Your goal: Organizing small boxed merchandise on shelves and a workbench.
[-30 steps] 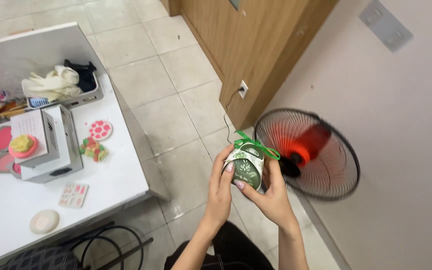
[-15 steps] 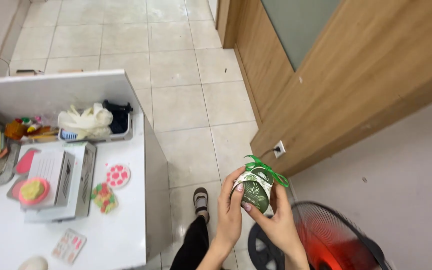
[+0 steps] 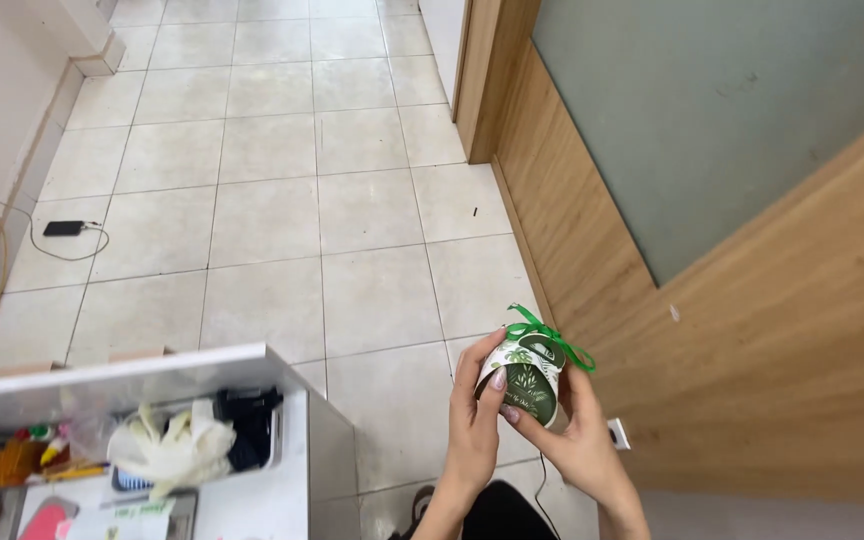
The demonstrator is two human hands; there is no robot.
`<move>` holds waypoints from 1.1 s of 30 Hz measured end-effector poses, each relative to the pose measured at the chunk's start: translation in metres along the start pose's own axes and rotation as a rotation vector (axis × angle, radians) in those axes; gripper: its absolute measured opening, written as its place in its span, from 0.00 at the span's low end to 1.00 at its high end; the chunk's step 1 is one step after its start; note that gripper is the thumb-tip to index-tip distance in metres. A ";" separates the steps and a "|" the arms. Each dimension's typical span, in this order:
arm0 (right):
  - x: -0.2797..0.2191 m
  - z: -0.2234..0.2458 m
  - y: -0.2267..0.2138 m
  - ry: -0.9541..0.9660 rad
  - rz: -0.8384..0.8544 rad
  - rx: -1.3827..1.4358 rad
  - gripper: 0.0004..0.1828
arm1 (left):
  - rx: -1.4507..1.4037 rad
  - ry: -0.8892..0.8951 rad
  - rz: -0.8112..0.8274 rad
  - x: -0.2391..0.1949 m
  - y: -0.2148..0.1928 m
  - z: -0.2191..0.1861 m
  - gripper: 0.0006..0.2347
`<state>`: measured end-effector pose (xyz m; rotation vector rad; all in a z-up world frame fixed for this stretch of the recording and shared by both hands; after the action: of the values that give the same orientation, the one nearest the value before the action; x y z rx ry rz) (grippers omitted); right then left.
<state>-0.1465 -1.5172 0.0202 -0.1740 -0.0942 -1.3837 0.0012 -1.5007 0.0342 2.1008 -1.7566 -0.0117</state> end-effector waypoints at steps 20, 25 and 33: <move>0.559 -0.070 -0.036 0.021 0.318 0.145 0.47 | 0.076 -0.118 -0.009 0.506 -0.021 0.138 0.29; 0.672 -0.084 -0.016 0.034 0.352 0.204 0.54 | 0.090 -0.156 -0.075 0.609 -0.043 0.177 0.29; 0.859 -0.153 0.027 0.071 0.306 0.263 0.68 | 0.041 -0.346 -0.045 0.790 -0.098 0.254 0.28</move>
<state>0.0336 -2.3710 0.0127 0.0785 -0.1812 -1.0591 0.1938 -2.3109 -0.0350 2.2749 -1.9109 -0.3757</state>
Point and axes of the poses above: each hand's wrist, its own x-axis towards the middle knuckle, its own y-axis out of the palm, z = x × y, the point moved 6 cm from there along x, towards the middle knuckle, and after that the axes turned 5 degrees about x, right-handed, at the moved point
